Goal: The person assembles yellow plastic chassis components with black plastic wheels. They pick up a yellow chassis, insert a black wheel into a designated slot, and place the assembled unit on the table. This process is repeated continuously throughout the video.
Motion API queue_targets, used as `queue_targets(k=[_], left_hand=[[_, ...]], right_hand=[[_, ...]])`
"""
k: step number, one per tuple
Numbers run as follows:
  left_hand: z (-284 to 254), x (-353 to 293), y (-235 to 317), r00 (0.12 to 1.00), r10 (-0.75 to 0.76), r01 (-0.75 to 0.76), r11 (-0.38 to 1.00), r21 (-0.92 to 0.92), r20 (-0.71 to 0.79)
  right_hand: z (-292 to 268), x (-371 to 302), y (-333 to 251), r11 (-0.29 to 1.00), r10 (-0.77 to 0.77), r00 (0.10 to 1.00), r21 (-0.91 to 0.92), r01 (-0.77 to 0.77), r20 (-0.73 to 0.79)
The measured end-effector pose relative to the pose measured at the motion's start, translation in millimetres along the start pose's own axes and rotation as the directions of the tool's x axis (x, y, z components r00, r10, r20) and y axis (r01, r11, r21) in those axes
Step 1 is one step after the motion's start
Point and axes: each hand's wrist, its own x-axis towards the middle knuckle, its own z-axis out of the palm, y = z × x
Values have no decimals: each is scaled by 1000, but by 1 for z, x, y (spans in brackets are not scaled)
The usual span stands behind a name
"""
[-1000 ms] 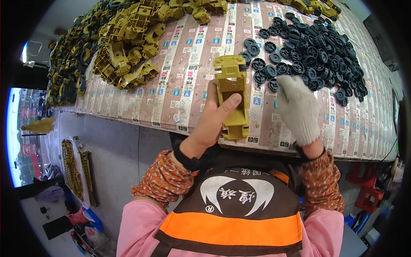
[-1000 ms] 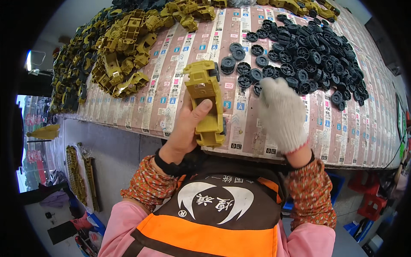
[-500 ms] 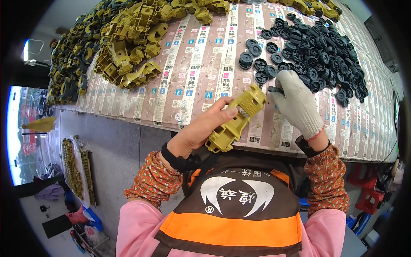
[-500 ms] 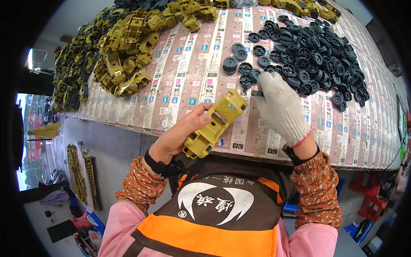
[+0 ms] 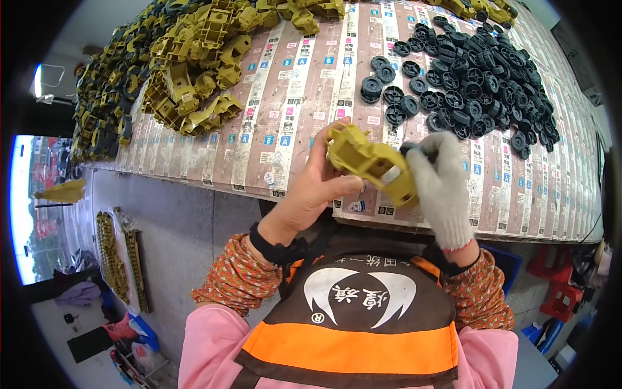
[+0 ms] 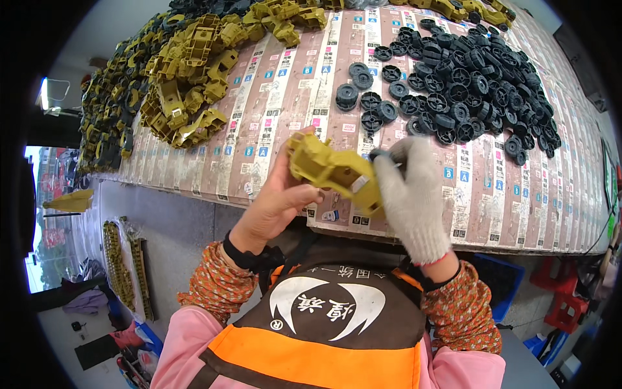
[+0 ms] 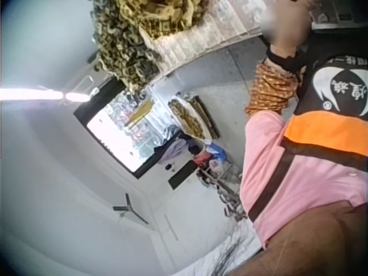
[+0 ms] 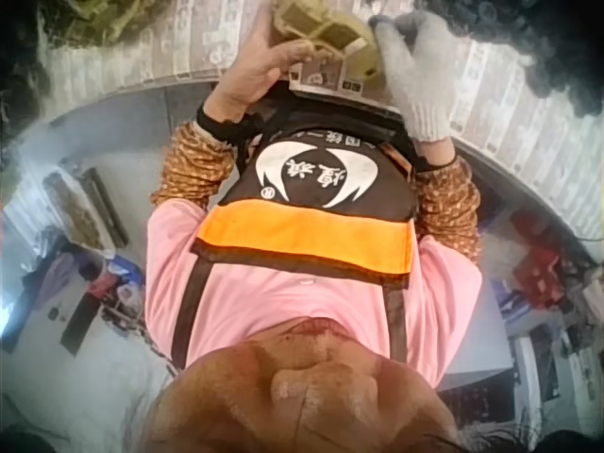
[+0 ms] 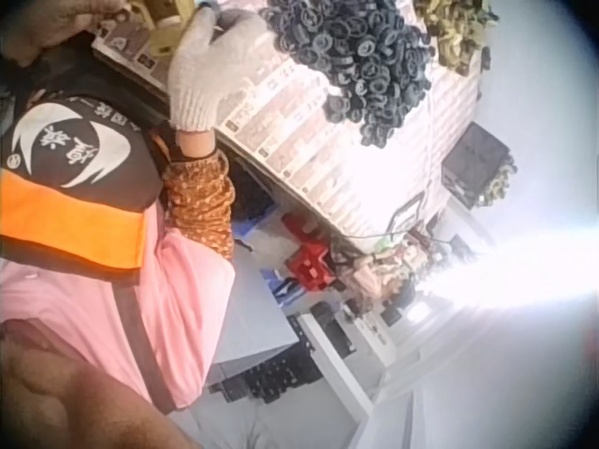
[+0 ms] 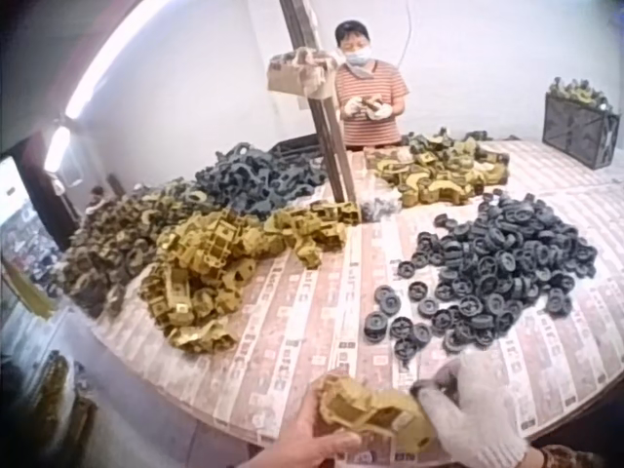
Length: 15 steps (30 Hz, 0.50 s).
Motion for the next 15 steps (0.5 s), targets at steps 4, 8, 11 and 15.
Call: queue_targets(k=[4,8,11,15], left_hand=[[11,8,-12,982,68,-80,995,-64,-177],[8,4,-10,988,-92,74,986,-149,-120],[9,1,-17,989,-136,128,984,-127,-63],[20,2,-22,994,-94,92,995,-29,-61]], right_hand=[[7,-27,-27,920,62,992,380,-100,110],[2,-11,-17,877,69,993,468,-107,97],[1,-8,-18,894,36,995,442,-75,97],[6,-12,-28,929,32,995,366,-62,90]])
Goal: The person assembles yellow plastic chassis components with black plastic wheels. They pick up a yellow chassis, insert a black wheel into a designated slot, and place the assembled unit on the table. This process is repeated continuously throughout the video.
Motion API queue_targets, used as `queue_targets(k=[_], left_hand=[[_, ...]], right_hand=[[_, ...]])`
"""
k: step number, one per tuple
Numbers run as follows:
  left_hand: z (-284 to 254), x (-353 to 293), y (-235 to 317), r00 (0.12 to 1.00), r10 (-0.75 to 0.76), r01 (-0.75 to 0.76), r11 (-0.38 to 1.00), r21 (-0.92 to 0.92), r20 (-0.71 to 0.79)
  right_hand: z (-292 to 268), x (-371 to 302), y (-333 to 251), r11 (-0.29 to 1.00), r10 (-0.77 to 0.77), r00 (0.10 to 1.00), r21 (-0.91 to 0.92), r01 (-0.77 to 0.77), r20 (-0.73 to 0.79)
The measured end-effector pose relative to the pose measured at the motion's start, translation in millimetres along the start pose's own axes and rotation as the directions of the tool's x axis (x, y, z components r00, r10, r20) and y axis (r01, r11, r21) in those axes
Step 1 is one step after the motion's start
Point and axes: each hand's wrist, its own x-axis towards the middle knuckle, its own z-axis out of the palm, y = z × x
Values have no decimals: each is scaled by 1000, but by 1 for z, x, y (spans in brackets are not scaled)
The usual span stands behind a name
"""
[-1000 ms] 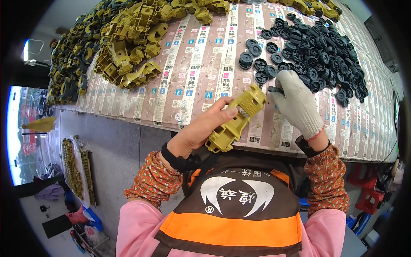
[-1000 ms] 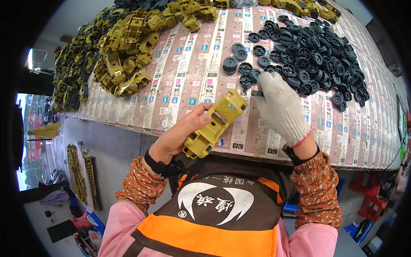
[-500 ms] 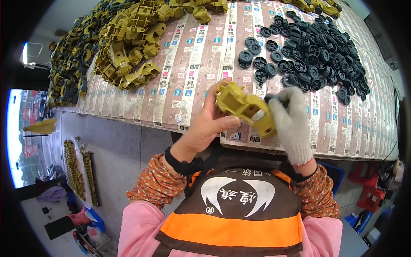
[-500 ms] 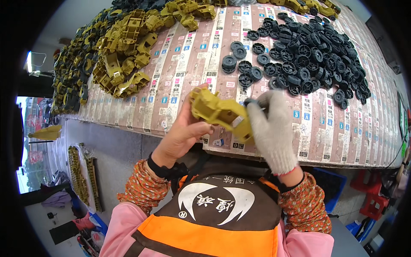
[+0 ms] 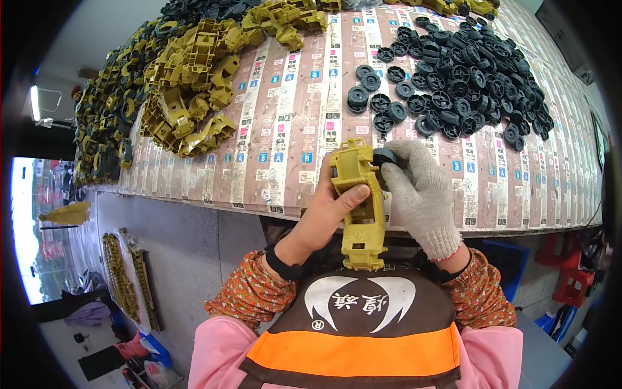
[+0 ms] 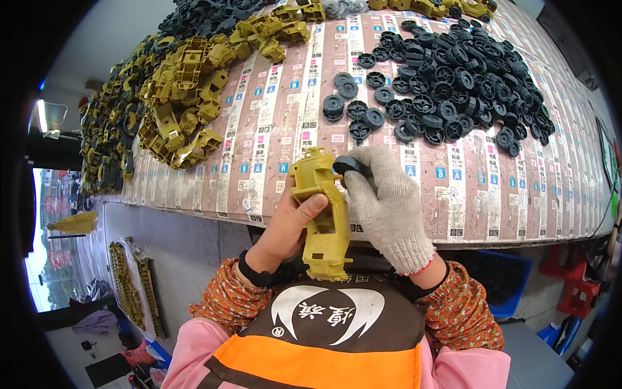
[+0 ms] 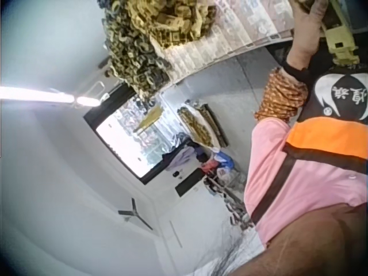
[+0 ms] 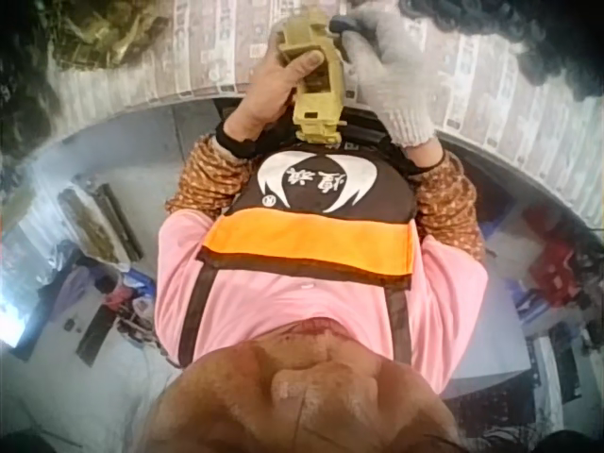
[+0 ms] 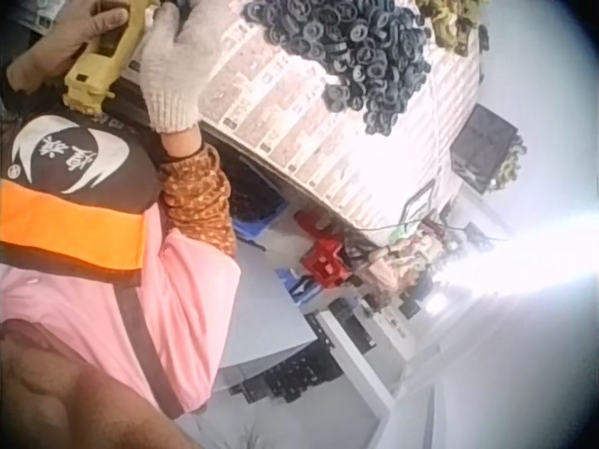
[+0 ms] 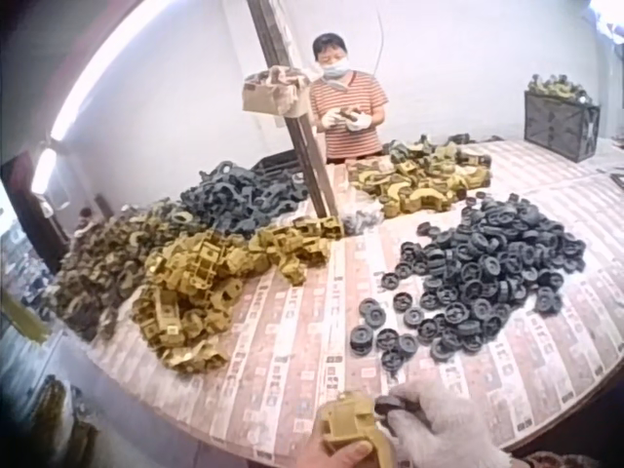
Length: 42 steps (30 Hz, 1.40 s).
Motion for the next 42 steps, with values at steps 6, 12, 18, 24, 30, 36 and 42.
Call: queue_targets(k=[6,12,18,24,30,36,42], left_hand=[[4,1,-4,995,98,-97,989,111,0],[5,2,-7,988,148,-152,936,318,38],[3,0,-9,971,186,-237,763,601,147],[-7,4,3,975,67,-195,701,686,210],[-17,9,4,992,77,-111,903,415,99],[-17,12,22,983,84,-97,993,-73,-162],[-23,14,14,962,164,-200,967,-156,-217]], right_hand=[[1,-9,-2,1000,-15,1000,-23,16,27],[0,-15,2,967,-185,981,-168,194,64],[-5,-18,2,963,-139,982,-216,163,125],[-11,-10,5,973,-16,976,-222,65,219],[-18,42,-12,915,52,942,-393,87,330],[-38,111,29,546,-275,920,-743,388,278],[-31,101,20,580,-252,928,-725,371,273]])
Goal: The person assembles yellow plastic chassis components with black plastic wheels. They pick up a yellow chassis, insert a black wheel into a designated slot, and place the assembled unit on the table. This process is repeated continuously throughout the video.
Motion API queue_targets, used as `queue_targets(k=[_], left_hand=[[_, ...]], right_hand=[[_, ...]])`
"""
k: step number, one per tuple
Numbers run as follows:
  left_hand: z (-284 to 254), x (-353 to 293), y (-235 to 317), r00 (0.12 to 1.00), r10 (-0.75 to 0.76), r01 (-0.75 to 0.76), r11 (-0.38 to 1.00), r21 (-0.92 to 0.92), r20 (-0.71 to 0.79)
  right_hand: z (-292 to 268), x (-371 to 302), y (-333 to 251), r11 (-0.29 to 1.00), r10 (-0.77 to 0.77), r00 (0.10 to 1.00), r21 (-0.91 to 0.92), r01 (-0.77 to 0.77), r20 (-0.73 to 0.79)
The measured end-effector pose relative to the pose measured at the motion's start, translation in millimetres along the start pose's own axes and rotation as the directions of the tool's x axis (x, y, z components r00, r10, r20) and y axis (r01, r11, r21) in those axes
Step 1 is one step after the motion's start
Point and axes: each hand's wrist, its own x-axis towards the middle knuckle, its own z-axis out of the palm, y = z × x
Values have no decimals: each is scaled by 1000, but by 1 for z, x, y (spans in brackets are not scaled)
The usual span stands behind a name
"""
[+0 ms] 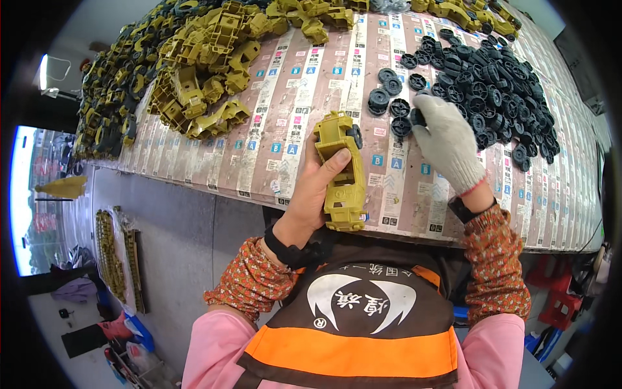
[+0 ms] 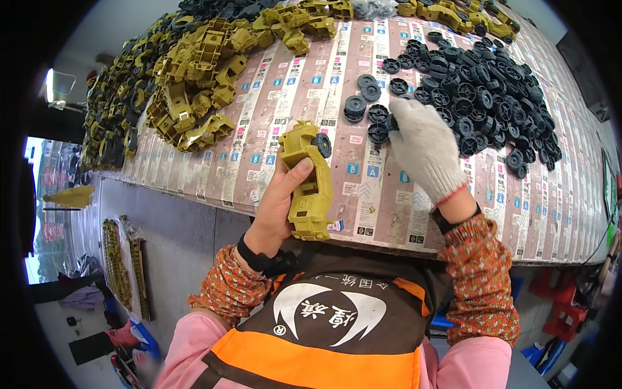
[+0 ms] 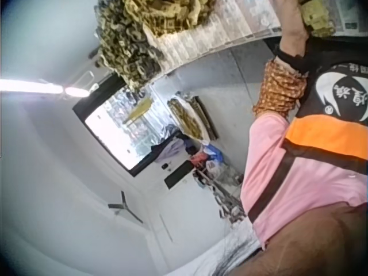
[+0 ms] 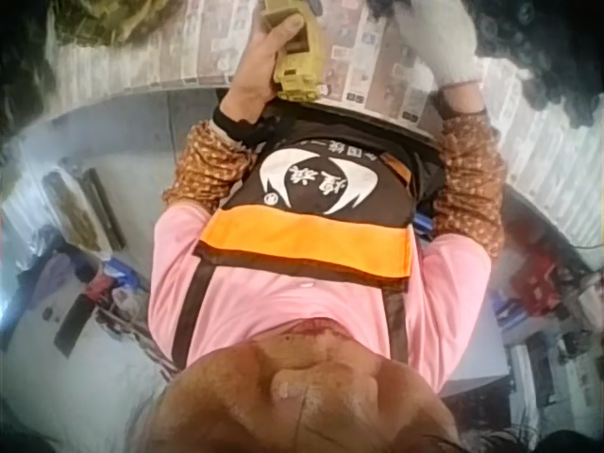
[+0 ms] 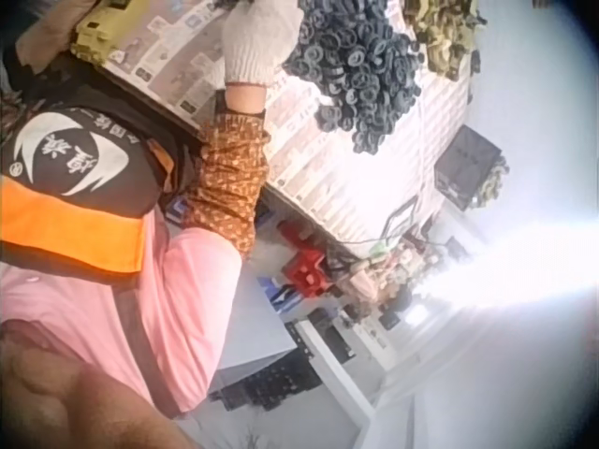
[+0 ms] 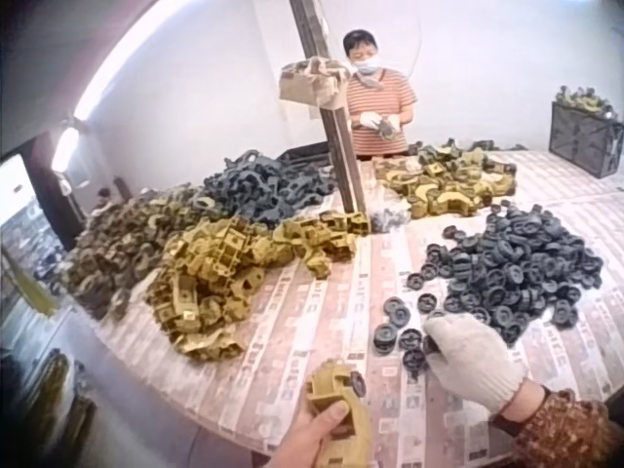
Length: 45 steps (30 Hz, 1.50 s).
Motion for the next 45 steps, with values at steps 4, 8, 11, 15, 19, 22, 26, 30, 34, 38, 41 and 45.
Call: queue_targets(k=[4,8,11,15,19,22,26,30,34,38,41,45], left_hand=[[7,3,0,996,60,-64,996,-67,-60],[11,9,-6,992,111,-115,991,-69,-61],[18,7,-3,993,110,-114,990,-80,-47],[20,10,-6,976,205,-206,978,-8,-67],[23,7,-5,964,253,-248,966,72,-78],[30,4,-6,932,356,-345,927,148,-62],[45,-4,0,871,491,-478,856,195,-22],[44,-14,-18,601,759,-754,433,494,252],[45,-7,-22,658,747,-715,579,391,95],[53,11,-4,818,570,-554,817,158,-80],[34,19,18,929,367,-370,918,142,47],[4,28,41,927,374,-346,834,430,21]], right_hand=[[-19,-30,-30,840,97,980,515,-173,172],[-13,-66,-54,516,44,901,762,-391,432],[-15,-79,-65,438,34,873,778,-451,487],[-9,-91,-70,367,56,882,812,-454,468],[-13,-94,-76,360,124,864,790,-497,487],[-3,-108,-85,456,181,917,796,-398,355],[-4,-114,-93,511,179,937,786,-349,300],[-11,-112,-98,596,77,944,744,-301,320],[-25,-96,-107,764,115,932,569,-305,345],[-23,-58,-98,825,29,948,528,-201,317],[-17,-13,-76,627,95,846,628,-460,525],[-39,55,-21,287,200,799,746,-601,567]])
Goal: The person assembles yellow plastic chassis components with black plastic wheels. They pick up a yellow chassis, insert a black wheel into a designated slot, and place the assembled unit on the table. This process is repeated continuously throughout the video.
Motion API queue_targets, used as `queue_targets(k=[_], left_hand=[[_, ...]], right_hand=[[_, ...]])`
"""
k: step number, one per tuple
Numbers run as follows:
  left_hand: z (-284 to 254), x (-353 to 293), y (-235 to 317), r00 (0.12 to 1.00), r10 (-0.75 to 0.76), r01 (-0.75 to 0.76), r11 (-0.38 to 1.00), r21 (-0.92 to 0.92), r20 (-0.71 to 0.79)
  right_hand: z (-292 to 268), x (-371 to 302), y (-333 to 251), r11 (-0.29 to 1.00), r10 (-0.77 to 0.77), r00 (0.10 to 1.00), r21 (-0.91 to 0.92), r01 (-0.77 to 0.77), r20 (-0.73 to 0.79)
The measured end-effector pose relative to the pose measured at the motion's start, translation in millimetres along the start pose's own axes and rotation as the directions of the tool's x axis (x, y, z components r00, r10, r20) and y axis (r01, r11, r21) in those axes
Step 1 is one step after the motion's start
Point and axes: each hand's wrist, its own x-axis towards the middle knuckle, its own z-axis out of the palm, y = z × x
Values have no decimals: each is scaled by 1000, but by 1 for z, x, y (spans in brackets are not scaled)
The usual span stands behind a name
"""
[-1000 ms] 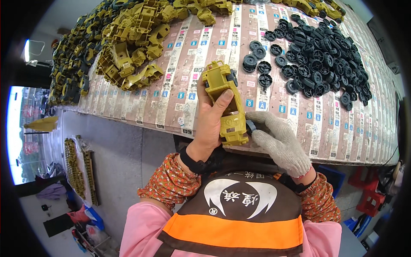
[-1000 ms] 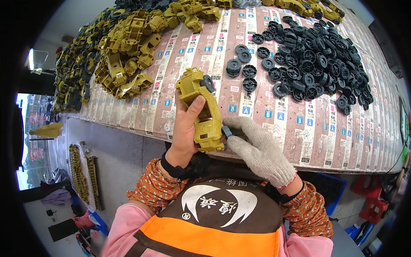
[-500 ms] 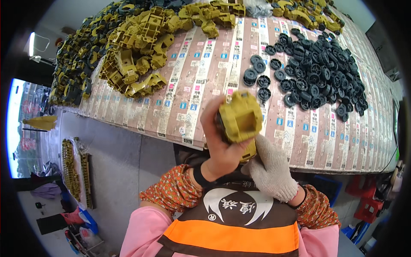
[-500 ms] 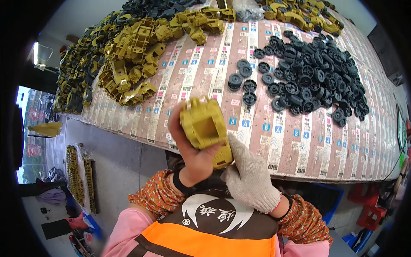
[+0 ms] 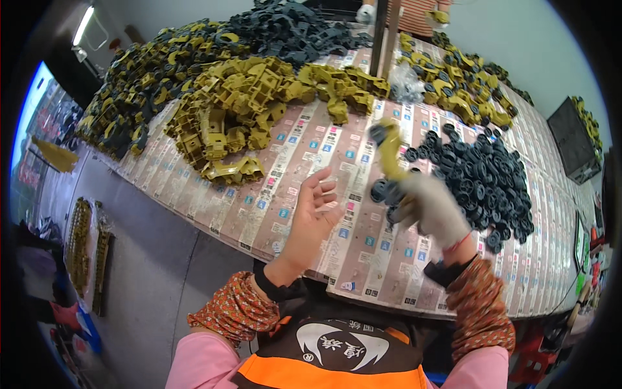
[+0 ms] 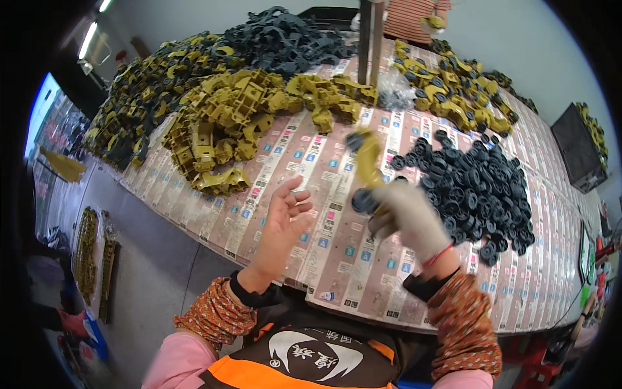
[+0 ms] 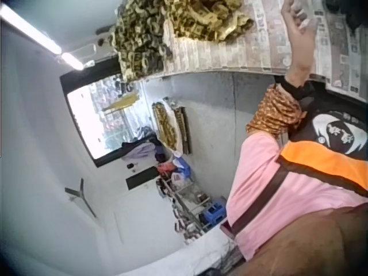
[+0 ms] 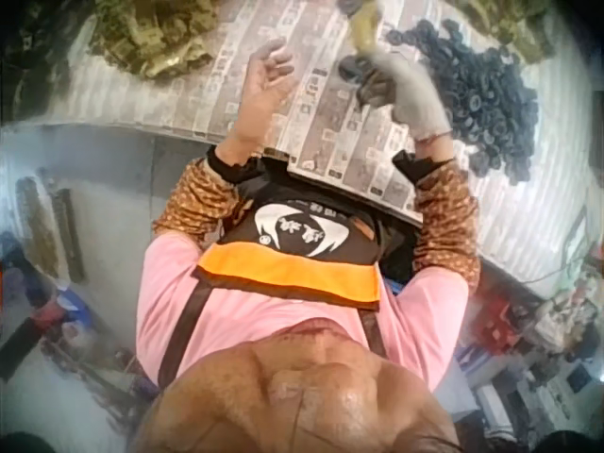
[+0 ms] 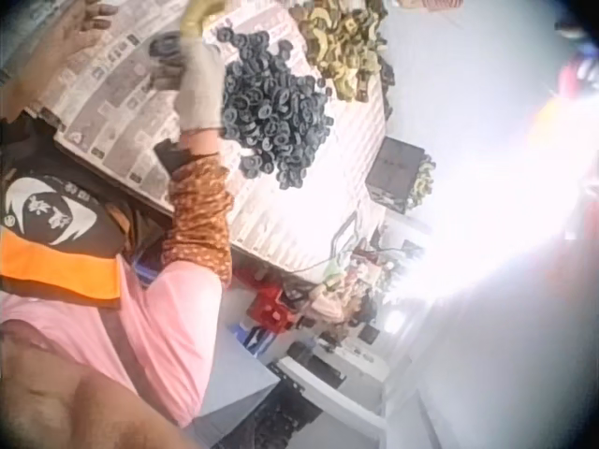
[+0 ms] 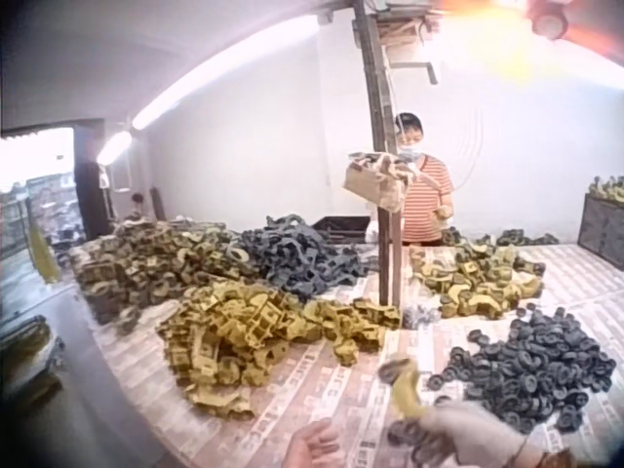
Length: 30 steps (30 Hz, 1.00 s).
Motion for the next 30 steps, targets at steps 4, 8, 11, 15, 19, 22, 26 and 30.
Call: queue_targets(k=[4,8,11,15,19,22,26,30], left_hand=[[-47,24,-12,993,-72,85,987,138,-98],[-70,74,-22,993,116,-119,893,434,32],[-64,130,-33,1000,17,-10,912,409,-14],[-33,206,-28,981,191,-102,668,737,-38],[-13,262,-27,876,451,-234,83,969,173],[-14,299,-24,856,416,-240,-201,950,305],[-33,302,-19,793,366,-445,-198,873,487],[-37,269,-6,711,393,-613,-60,788,583]], right_hand=[[-78,75,-46,982,-185,965,-4,187,-188],[-134,137,-98,920,-282,829,110,377,-482],[-150,139,-105,868,-405,787,75,492,-465],[-83,81,-85,906,-422,834,-122,406,-356],[-50,32,-52,904,-346,916,-334,267,-205],[-54,5,-21,799,-377,915,-551,242,-145],[-68,-17,9,694,-372,922,-692,199,-108],[-67,-7,21,493,-494,869,-825,277,-3]])
